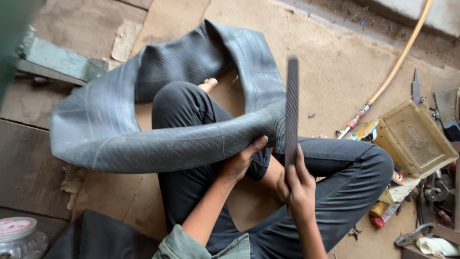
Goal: The person sits cross-legged on the floor and uses a textured metal file to smooth the surface of a large, flexible black rubber sheet. They hold the rubber sheet with their left hand and repeatedly rub the file against it with their right hand, working on a specific section of the material.
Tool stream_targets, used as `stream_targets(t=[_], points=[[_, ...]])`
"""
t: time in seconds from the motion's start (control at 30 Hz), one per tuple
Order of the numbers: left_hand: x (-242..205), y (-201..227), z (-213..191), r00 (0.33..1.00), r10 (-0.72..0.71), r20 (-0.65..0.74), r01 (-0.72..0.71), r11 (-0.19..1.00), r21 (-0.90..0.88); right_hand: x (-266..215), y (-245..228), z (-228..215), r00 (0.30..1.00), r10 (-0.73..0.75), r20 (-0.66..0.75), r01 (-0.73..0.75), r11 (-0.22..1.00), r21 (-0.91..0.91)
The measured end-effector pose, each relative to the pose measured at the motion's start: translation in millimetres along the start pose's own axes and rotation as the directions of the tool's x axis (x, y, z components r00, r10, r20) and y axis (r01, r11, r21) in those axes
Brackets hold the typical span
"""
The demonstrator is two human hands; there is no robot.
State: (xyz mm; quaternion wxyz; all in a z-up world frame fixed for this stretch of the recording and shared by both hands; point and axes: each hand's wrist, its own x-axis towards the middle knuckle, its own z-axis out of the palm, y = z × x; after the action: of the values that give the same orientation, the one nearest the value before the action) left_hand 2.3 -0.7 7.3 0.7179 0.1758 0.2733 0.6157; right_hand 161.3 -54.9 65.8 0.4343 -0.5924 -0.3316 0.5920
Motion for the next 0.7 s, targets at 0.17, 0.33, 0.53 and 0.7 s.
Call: stream_targets(t=[0.17,0.33,0.53,0.7], points=[[1.4,1.4,1.6,0.999,0.048,0.014,-0.049,0.998,0.044,-60.6,30.1,-6.4,0.992,0.120,-0.026,-0.119,0.992,0.038],[3.1,5.9,1.7,0.999,0.022,-0.031,-0.021,0.999,0.025,8.4,0.3,30.9,0.998,-0.005,-0.059,-0.003,0.989,-0.148],[-0.2,2.4,5.4,0.999,0.035,-0.027,-0.033,0.998,0.056,6.1,-27.7,41.6,0.996,-0.068,-0.054,0.075,0.987,0.144],[5.7,-1.6,7.0,0.996,0.060,-0.066,-0.053,0.994,0.100,-68.2,-3.2,48.6,0.985,0.080,-0.156,-0.065,0.993,0.096]])
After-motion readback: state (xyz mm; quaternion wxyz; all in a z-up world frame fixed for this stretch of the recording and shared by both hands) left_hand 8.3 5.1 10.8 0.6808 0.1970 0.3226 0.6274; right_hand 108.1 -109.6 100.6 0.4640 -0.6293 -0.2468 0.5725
